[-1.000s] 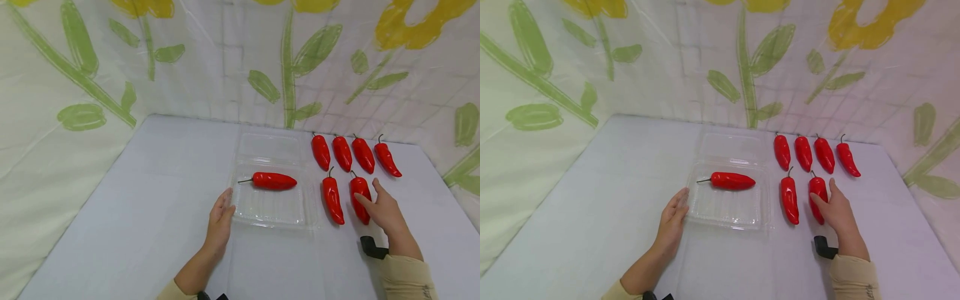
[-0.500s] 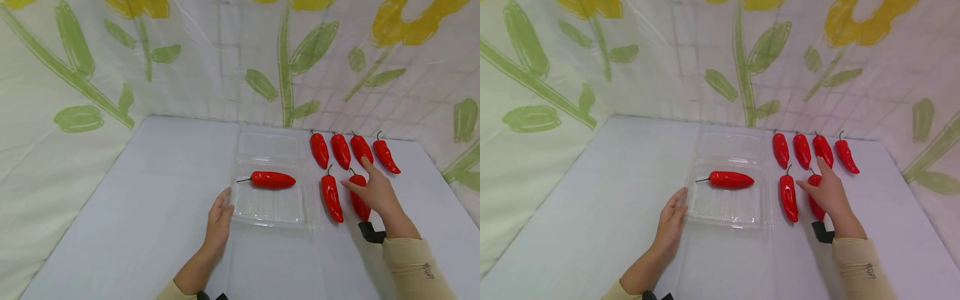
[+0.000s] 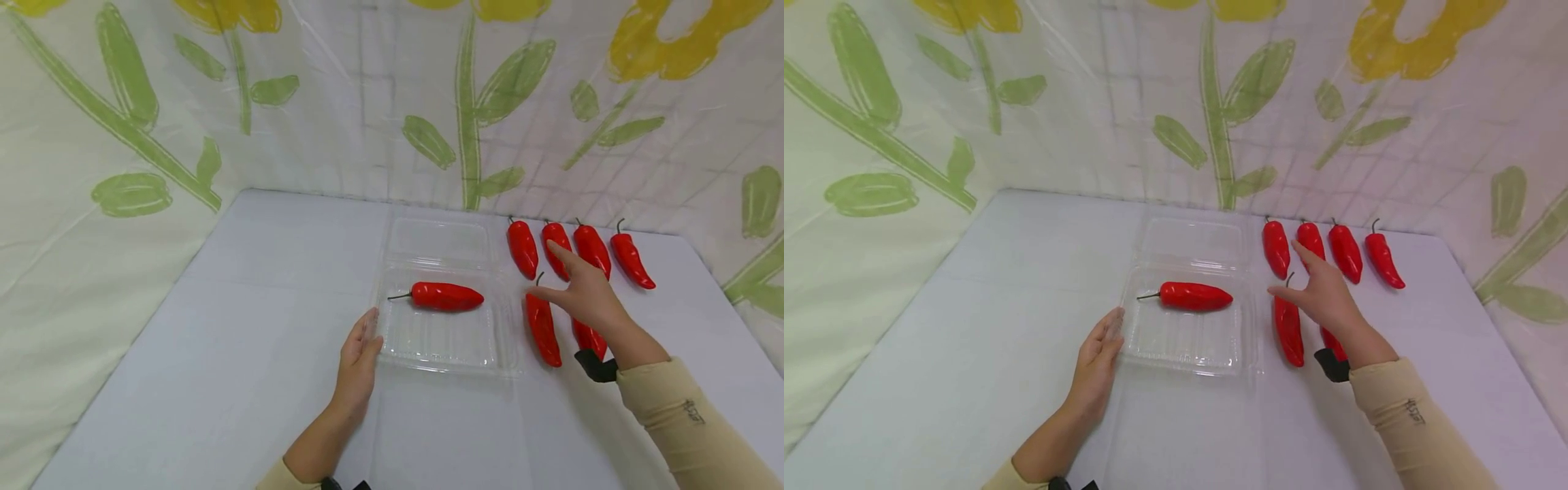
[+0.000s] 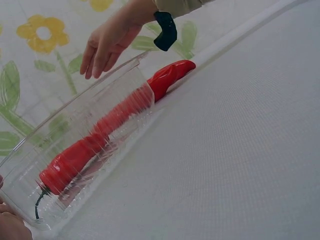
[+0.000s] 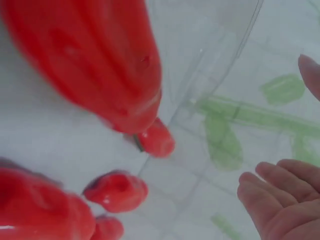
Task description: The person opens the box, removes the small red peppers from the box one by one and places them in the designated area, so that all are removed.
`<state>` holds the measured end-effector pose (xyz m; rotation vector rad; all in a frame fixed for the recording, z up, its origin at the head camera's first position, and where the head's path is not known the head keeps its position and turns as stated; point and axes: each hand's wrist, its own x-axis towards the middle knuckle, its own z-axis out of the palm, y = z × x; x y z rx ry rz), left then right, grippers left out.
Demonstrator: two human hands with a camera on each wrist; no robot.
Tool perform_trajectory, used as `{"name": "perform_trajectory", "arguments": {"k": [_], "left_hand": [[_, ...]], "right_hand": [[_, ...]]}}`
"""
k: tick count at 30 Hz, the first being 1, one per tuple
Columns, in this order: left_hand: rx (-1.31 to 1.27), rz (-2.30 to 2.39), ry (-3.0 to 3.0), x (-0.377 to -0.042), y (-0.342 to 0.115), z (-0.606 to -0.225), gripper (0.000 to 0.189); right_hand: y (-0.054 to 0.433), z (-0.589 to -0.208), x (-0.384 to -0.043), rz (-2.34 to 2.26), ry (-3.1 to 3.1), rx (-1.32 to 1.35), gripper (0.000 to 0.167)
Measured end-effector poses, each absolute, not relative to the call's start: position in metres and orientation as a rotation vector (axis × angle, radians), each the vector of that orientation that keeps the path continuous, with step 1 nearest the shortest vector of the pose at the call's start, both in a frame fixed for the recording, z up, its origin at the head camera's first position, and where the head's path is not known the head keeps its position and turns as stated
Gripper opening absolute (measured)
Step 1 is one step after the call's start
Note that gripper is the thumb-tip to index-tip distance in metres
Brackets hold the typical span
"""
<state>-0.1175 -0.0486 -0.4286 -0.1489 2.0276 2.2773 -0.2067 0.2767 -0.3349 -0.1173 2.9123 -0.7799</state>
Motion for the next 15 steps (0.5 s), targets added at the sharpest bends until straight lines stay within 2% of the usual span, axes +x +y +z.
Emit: {"name": "perform_trajectory", "arguments": {"k": [15], "left_hand": [[-0.143, 2.274, 2.030, -0.119, -0.049, -0.432, 0.050]], "right_hand": [[0.237, -0.322, -0.220, -0.806, 2.764, -0.460, 0.091]]}}
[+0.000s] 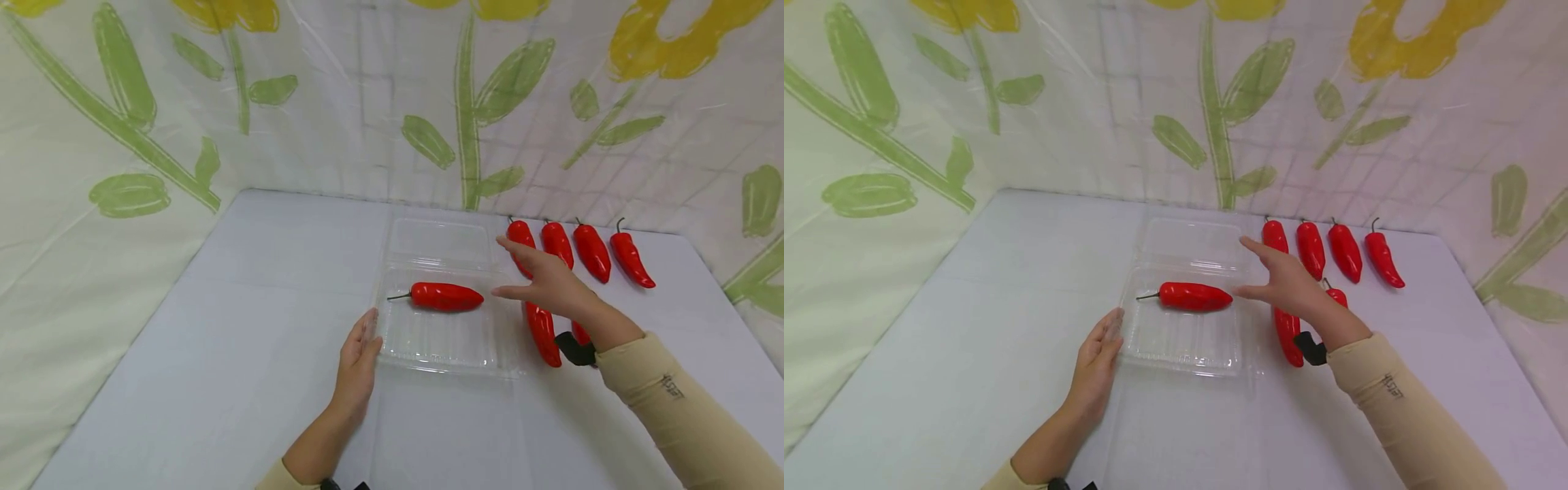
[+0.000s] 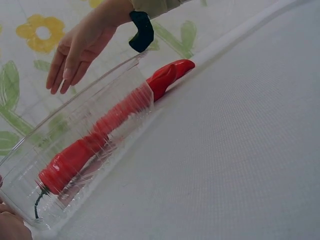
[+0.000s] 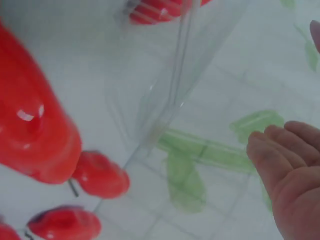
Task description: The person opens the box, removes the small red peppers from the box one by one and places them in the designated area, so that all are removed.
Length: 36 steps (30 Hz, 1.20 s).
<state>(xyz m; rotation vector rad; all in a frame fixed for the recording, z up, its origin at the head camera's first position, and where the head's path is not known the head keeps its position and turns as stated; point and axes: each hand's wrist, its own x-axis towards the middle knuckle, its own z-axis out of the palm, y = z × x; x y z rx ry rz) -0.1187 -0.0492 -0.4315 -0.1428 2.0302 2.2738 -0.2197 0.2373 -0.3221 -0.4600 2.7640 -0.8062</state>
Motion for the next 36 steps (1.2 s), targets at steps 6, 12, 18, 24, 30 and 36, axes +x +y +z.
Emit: {"name": "perform_trajectory", "arguments": {"k": [6, 12, 18, 24, 30, 36], "left_hand": [[-0.129, 2.275, 2.025, -0.118, -0.050, -0.432, 0.050], [-0.135, 2.268, 2.035, -0.117, -0.050, -0.431, 0.050], [-0.128, 2.262, 2.056, -0.117, -0.049, -0.431, 0.050], [-0.142, 2.248, 2.062, -0.117, -0.049, -0.431, 0.050], [-0.149, 2.252, 2.052, -0.116, -0.049, -0.429, 0.050], [-0.145, 2.264, 2.040, -0.116, -0.049, -0.429, 0.050]], "right_hand": [[0.217, -0.323, -0.226, -0.858, 2.668, -0.540, 0.088], [0.206, -0.332, -0.232, -0.899, 2.596, -0.575, 0.080], [0.197, -0.341, -0.239, -0.879, 2.490, -0.629, 0.069], [0.187, -0.340, -0.240, -0.840, 2.431, -0.677, 0.065], [0.179, -0.339, -0.241, -0.779, 2.423, -0.682, 0.064], [0.174, -0.341, -0.244, -0.717, 2.428, -0.705, 0.062]]}}
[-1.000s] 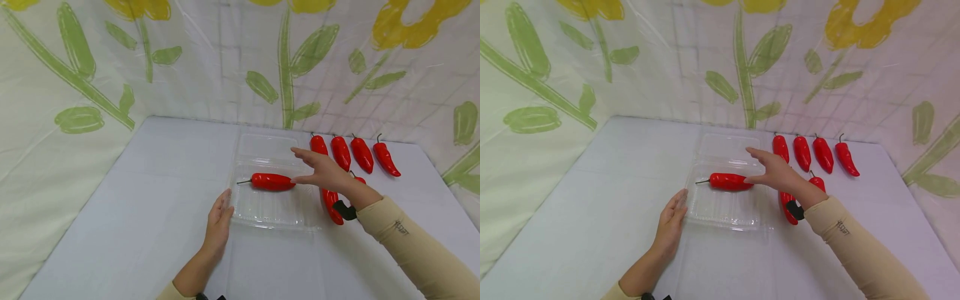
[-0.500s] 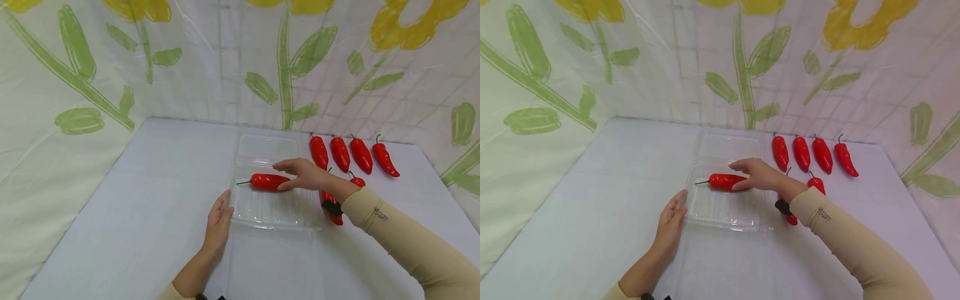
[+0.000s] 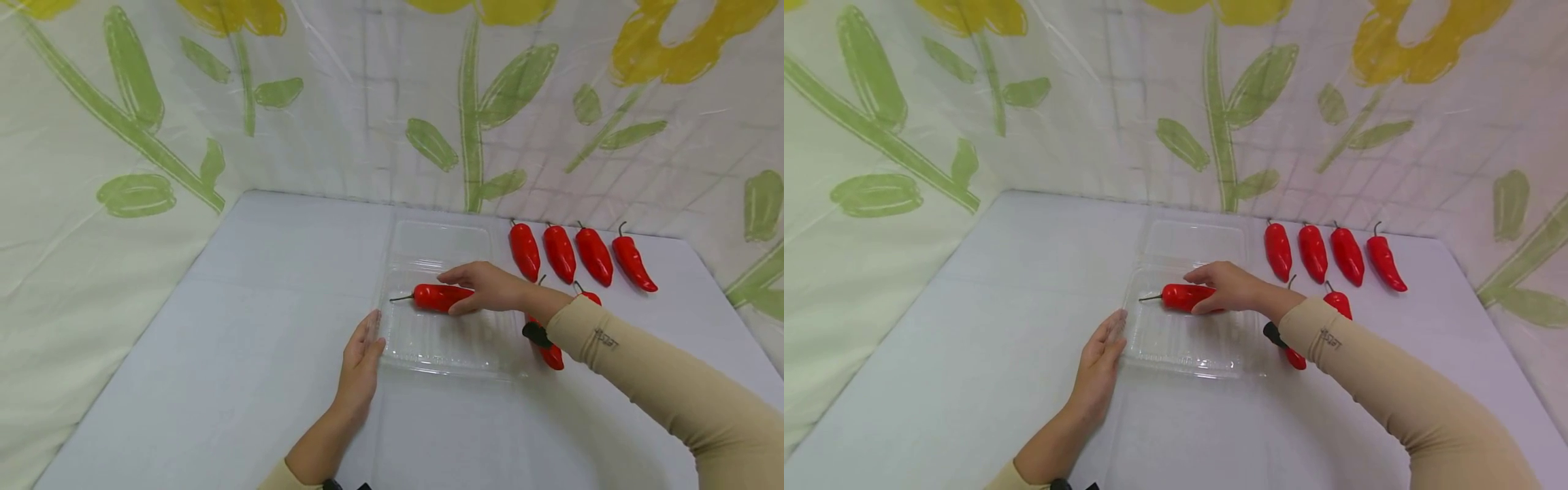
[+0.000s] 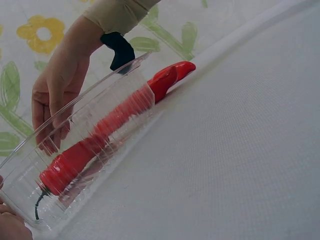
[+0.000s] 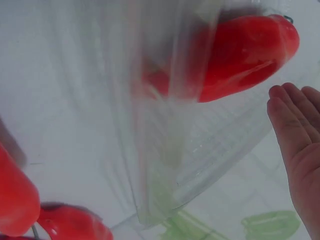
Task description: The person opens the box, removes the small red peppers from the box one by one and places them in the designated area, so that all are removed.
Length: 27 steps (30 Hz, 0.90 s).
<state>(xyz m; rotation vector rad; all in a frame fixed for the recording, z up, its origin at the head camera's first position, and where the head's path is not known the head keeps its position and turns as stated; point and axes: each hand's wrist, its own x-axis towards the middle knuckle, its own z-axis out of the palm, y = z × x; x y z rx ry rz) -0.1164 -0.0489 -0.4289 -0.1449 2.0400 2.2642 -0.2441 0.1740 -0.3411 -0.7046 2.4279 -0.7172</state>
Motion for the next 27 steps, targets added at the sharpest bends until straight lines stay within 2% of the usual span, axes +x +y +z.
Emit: {"name": "perform_trajectory", "arguments": {"k": [27], "left_hand": [[-0.121, 2.294, 2.022, -0.119, -0.051, -0.429, 0.050]], "right_hand": [[0.151, -0.340, -0.252, -0.512, 2.458, -0.711, 0.055]]}}
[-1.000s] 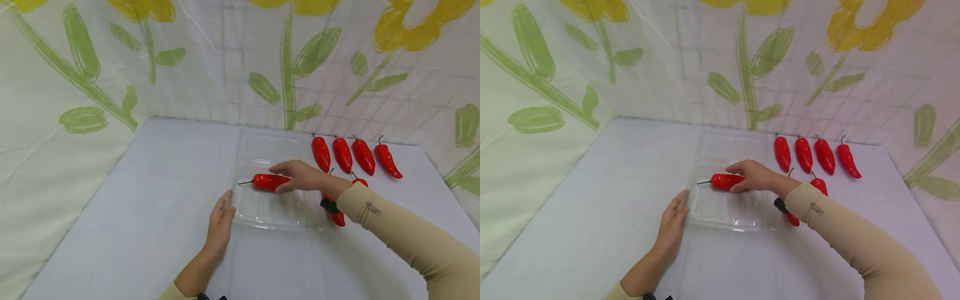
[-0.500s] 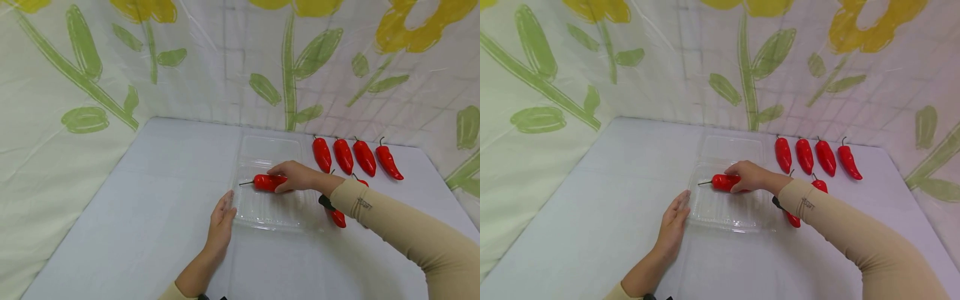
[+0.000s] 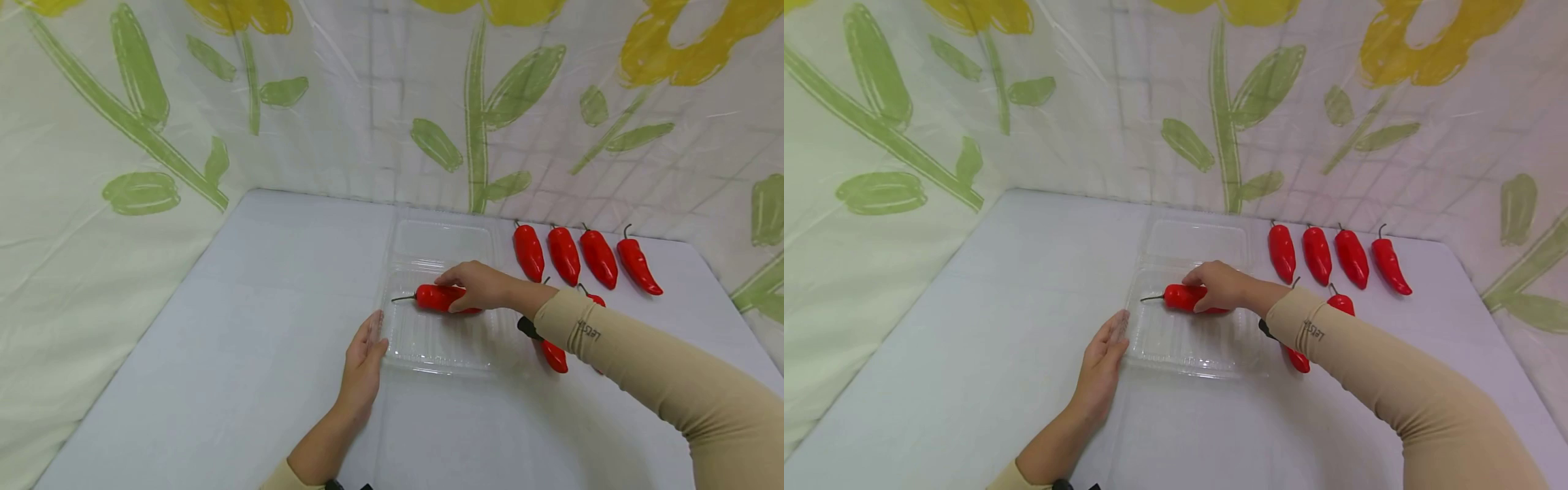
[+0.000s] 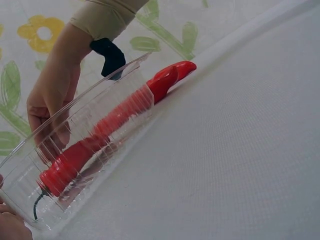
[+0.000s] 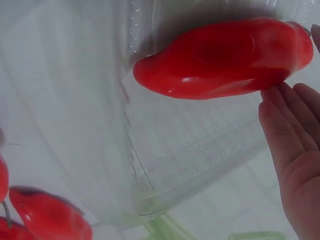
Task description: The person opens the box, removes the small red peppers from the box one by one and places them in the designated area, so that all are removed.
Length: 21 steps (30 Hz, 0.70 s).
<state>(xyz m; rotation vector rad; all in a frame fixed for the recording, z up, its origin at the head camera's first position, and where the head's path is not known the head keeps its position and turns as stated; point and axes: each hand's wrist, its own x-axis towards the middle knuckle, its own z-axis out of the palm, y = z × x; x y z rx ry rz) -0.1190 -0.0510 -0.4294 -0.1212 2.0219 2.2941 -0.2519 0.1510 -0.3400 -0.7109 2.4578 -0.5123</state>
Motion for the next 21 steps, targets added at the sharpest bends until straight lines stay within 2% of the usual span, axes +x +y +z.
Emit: {"name": "perform_trajectory", "arguments": {"k": [9, 21], "left_hand": [[-0.158, 2.280, 2.024, -0.118, -0.052, -0.429, 0.051], [-0.146, 2.283, 2.026, -0.118, -0.051, -0.426, 0.050]], "right_hand": [[0.142, -0.344, -0.252, -0.452, 2.484, -0.714, 0.044], [0.133, -0.355, -0.249, -0.359, 2.389, -0.664, 0.057]]}}
